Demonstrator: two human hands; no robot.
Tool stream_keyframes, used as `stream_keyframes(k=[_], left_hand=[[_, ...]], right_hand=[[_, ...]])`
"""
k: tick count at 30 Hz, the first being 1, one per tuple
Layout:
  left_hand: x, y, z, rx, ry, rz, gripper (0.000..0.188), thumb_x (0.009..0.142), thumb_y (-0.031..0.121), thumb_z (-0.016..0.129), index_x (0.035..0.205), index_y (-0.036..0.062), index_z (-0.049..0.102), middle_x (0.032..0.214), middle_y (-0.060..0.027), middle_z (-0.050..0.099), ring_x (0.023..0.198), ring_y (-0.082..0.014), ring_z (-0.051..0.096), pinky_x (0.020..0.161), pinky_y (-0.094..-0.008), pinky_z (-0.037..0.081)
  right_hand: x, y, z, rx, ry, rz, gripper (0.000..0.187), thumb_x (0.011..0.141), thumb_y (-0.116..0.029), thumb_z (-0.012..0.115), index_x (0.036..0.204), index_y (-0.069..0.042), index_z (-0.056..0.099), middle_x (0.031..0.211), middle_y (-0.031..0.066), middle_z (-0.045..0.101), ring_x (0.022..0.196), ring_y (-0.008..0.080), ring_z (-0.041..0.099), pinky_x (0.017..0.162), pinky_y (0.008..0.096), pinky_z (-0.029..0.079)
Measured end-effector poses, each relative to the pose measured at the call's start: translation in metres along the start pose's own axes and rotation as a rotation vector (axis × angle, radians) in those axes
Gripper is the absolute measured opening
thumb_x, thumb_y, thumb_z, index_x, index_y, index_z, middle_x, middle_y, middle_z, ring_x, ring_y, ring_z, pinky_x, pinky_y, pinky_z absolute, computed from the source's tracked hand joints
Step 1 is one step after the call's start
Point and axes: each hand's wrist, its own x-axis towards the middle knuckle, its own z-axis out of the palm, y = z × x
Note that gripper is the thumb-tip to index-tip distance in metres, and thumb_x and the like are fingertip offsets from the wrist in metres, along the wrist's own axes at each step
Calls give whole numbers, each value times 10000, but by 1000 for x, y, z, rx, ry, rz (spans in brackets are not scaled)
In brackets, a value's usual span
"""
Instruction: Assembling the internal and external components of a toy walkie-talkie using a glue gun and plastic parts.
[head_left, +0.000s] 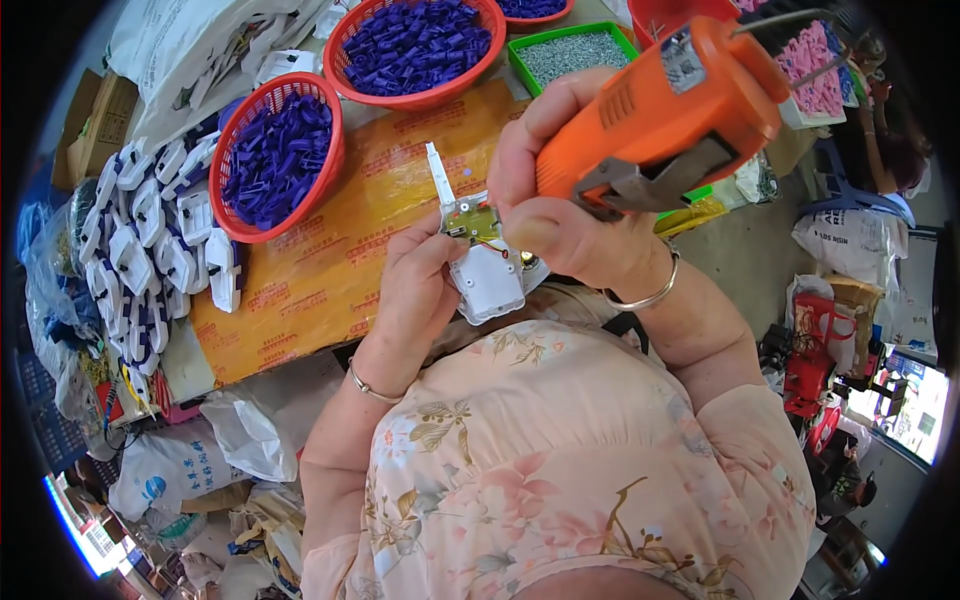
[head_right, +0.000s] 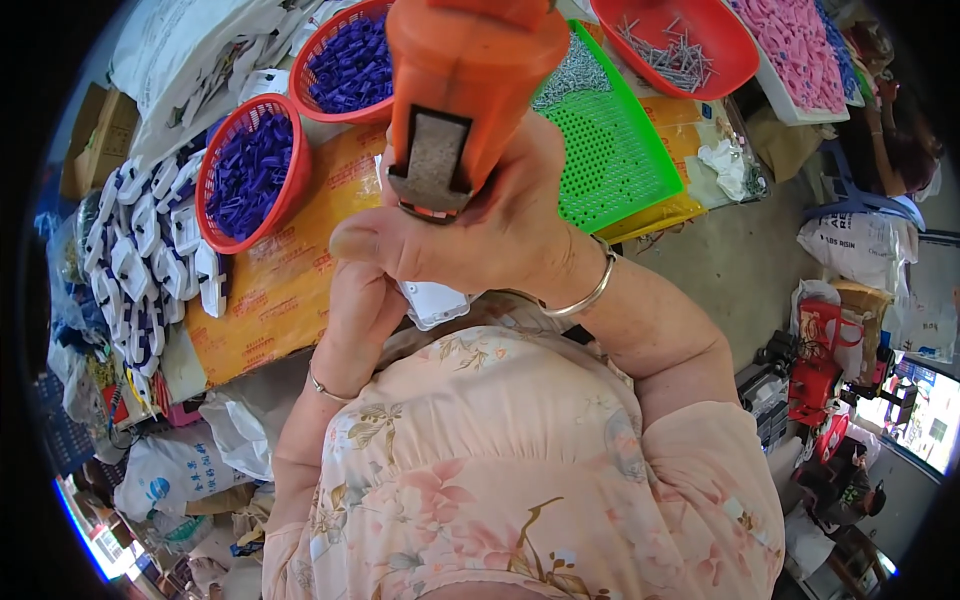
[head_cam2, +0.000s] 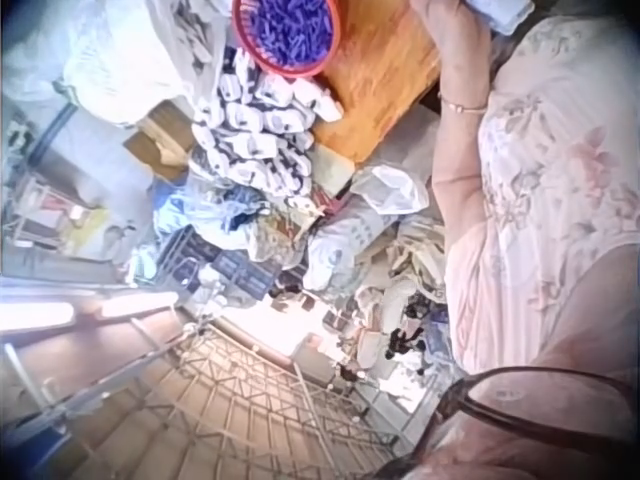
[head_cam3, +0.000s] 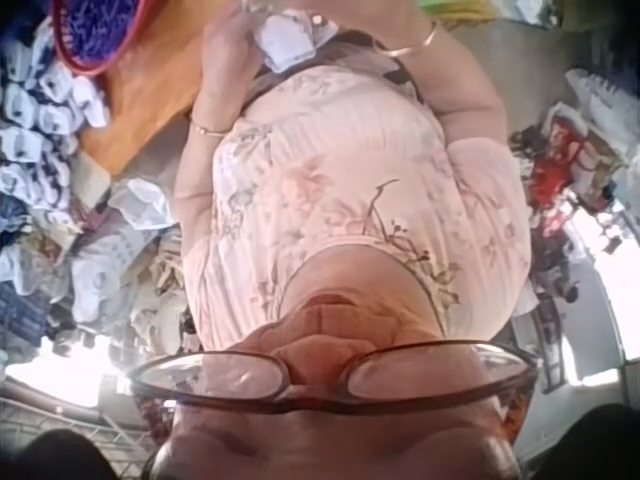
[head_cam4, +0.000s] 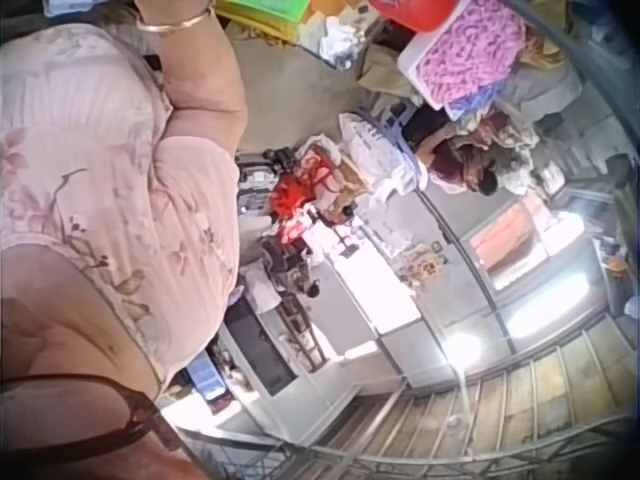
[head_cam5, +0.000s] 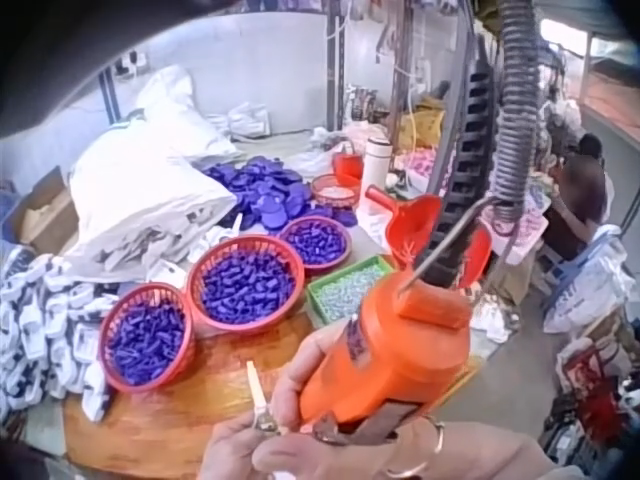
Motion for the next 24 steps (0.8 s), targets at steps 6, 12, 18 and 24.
stream_keyframes(k=[6,12,18,24], left_hand=[[1,-1,0,5,-2,16,378,786,-45,416,1131,-97,562,1035,-143,641,917,-193,634,833,-313,508],[-2,1,8,43,19,87,368,779,-42,423,1110,-92,576,1007,-127,641,889,-177,627,809,-296,505],[-2,2,8,54,15,74,390,758,-30,423,1113,-96,571,989,-136,641,865,-187,631,796,-312,515],[-1,5,9,57,-24,71,430,752,-38,409,1154,-103,546,1024,-189,637,896,-240,653,819,-352,535]], right_hand=[[2,1,1,-12,4,-33,472,741,-141,787,986,-31,399,717,52,549,621,120,551,557,247,478],[8,-4,9,-20,52,-14,252,702,-75,761,750,-49,515,666,7,588,598,48,546,548,195,447],[9,5,6,-174,57,-177,369,630,-178,865,867,-45,615,714,-22,587,601,68,518,535,219,441],[14,-13,3,244,136,19,436,691,-203,751,978,12,503,710,73,586,624,119,563,553,260,467]])
